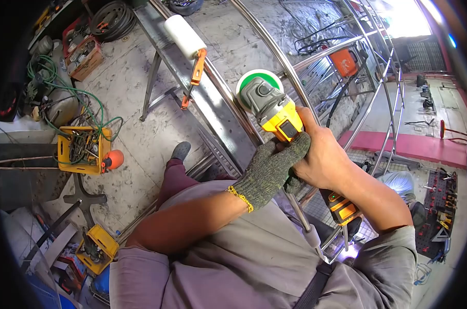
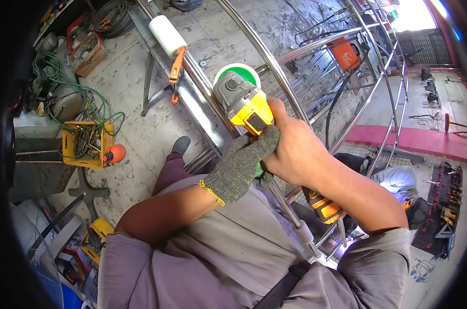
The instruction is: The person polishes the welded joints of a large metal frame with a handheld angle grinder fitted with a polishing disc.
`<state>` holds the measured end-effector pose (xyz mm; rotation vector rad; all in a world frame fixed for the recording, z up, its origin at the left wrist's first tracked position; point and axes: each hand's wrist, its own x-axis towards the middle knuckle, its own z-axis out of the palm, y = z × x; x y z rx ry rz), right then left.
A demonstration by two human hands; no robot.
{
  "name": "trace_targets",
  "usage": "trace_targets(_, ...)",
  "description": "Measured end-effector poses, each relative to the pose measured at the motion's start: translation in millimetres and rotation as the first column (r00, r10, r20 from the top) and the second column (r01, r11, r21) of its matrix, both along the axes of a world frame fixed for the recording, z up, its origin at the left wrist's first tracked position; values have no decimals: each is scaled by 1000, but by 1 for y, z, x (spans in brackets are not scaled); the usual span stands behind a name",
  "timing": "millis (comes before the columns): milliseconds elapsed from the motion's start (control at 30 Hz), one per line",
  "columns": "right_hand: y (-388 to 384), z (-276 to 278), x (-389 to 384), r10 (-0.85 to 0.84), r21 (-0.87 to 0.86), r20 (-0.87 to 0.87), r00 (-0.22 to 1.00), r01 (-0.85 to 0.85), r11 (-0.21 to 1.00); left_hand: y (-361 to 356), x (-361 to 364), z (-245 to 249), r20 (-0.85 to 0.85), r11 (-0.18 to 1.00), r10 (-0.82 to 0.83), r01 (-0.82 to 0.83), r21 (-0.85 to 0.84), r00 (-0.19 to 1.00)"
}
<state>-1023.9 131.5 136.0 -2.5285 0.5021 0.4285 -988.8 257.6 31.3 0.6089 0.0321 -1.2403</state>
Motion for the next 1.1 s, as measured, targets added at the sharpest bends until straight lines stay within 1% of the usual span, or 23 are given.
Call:
trace_targets(33, 0, 0, 2, 5, -4, 1, 1000, -5, 1000, 0, 2, 0, 9, 1000, -2, 2, 3, 1000)
trace_targets(100, 5, 4, 10, -32, -17, -49, 998, 31, 999, -2, 5, -3, 19, 998, 58, -58, -17, 998)
trace_targets(167, 7, 6, 18, -53, -34, -77, 996, 50, 998, -3, 11, -5, 24, 998, 58, -58, -9, 998)
trace_targets(233, 8, 4, 22, -61, -53, -82, 995, 57, 997, 3, 21, -3, 23, 1000, -6, 5, 27, 1000)
trace_targets(333, 10, 2, 21, -48, -65, -77, 996, 43, 997, 9, 28, -5, -64, 989, -135, 138, 58, 989)
trace_targets(433, 12, 8, 14, -104, -38, -129, 986, 100, 994, 10, 22, -2, -7, 984, -169, 169, 51, 986)
trace_targets(533, 2, -5, -6, -53, 36, 3, 999, 53, 998, 2, 1, 0, 59, 993, -30, 23, 119, 998)
trace_targets(633, -5, 5, -21, -45, 22, -58, 997, 46, 999, 2, 3, -6, 78, 943, -327, 321, 86, 942)
trace_targets(667, -10, 14, -27, 3, 32, -49, 999, -1, 1000, 0, -4, -6, 142, 964, -266, 259, 61, 954)
trace_targets(700, -8, 22, -28, -80, 42, -97, 992, 84, 996, -2, -12, -2, 201, 980, -197, 195, 31, 959)
trace_targets(733, -6, 30, -28, -160, 50, -148, 976, 169, 984, -2, -16, -1, 221, 985, -170, 168, 30, 960)
trace_targets(767, -5, 28, -33, -197, 51, -126, 972, 205, 977, -2, -20, 2, 241, 990, -142, 140, 28, 960)
trace_targets(800, -5, 26, -36, -234, 55, -102, 967, 240, 969, 0, -14, 15, 227, 986, -163, 153, 59, 960)
trace_targets(867, -1, 27, -29, -241, 78, -163, 957, 256, 964, -1, -4, 9, 125, 943, -327, 314, 112, 937)
trace_targets(900, 0, 27, -26, -239, 91, -195, 951, 261, 961, -2, -4, 5, 164, 960, -280, 271, 77, 946)
trace_targets(933, -2, 15, -31, -201, 151, -52, 978, 206, 967, -2, -3, 3, 199, 973, -229, 225, 42, 953)
trace_targets(1000, -4, 5, -29, -150, 121, -15, 989, 151, 981, 0, 1, -7, 239, 978, -207, 207, 29, 949)
trace_targets(1033, -3, 3, -26, -152, 111, -10, 988, 152, 982, 0, 3, -12, 258, 980, -196, 197, 22, 946)
trace_targets(1067, -2, 1, -23, -155, 102, -5, 988, 154, 983, -1, -1, -23, 254, 988, -141, 151, -18, 957)
trace_targets(1100, -3, -1, -22, -149, 109, 5, 989, 147, 983, -2, 0, -25, 248, 993, -86, 104, -59, 965)
